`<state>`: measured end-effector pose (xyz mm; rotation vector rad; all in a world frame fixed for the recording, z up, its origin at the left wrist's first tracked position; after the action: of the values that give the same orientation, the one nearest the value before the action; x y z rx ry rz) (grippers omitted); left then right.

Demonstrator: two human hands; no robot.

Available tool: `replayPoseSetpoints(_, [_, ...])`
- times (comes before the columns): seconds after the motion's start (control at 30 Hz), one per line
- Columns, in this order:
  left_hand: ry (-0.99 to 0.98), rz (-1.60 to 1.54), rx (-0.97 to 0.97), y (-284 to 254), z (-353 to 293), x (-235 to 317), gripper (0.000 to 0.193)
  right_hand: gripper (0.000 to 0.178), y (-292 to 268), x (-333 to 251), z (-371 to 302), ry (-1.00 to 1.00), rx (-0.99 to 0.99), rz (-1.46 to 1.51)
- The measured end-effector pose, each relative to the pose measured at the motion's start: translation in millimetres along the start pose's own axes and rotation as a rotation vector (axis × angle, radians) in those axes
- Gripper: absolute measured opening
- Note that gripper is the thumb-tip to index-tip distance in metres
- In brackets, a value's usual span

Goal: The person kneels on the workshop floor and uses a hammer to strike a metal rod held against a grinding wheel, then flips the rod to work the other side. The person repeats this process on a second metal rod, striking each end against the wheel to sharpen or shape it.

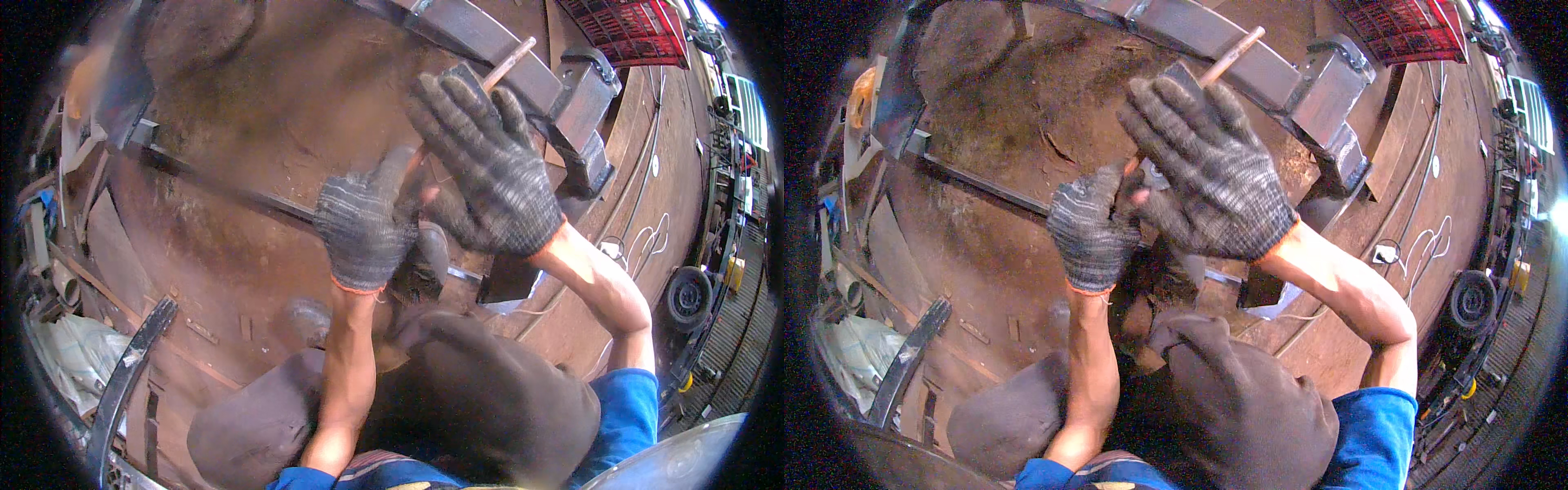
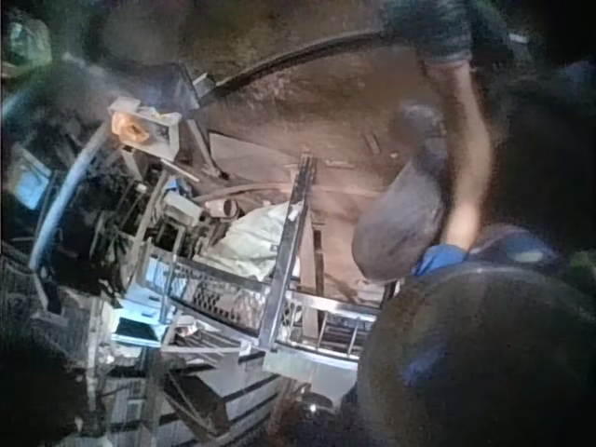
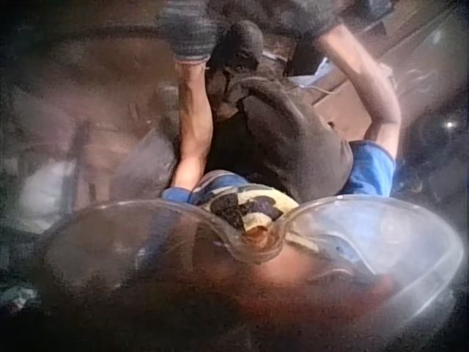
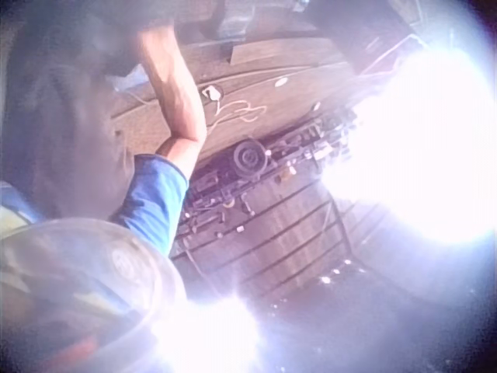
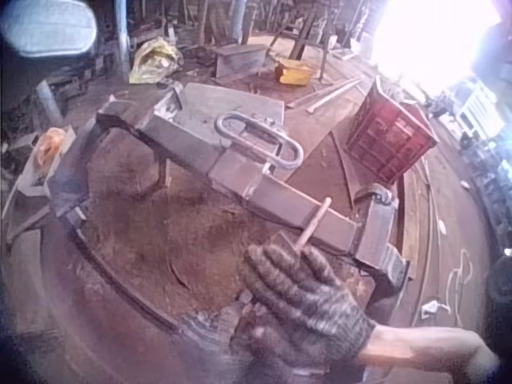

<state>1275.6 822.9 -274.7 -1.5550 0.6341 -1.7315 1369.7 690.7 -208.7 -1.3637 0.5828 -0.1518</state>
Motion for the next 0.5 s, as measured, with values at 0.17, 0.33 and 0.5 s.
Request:
replayPoseSetpoints(0.17, [0.036, 0.076, 0.053, 2, -2, 3, 0.022, 0.05, -18, 63, 4, 0.186, -0.085, -0.452])
replayPoseSetpoints(0.33, [0.026, 0.106, 0.038, -6, 1, -6, 0.022, 0.051, -7, 72, 4, 0.147, -0.078, 0.037])
replayPoseSetpoints(0.5, [-0.01, -0.096, 0.031, 1, 0, -6, 0.021, 0.04, -5, 15, -4, -0.001, -0.064, -0.055])
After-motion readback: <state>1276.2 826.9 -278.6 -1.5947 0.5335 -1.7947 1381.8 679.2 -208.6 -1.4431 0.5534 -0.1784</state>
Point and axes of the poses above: each hand's wrist, its own z-axis towards the middle knuckle, its own y-axis out of the palm, x = y × z, the point moved 2 cm from there along z, towards the middle knuckle, and after that the axes turned 14 degrees about -x, right-handed, at the moved point
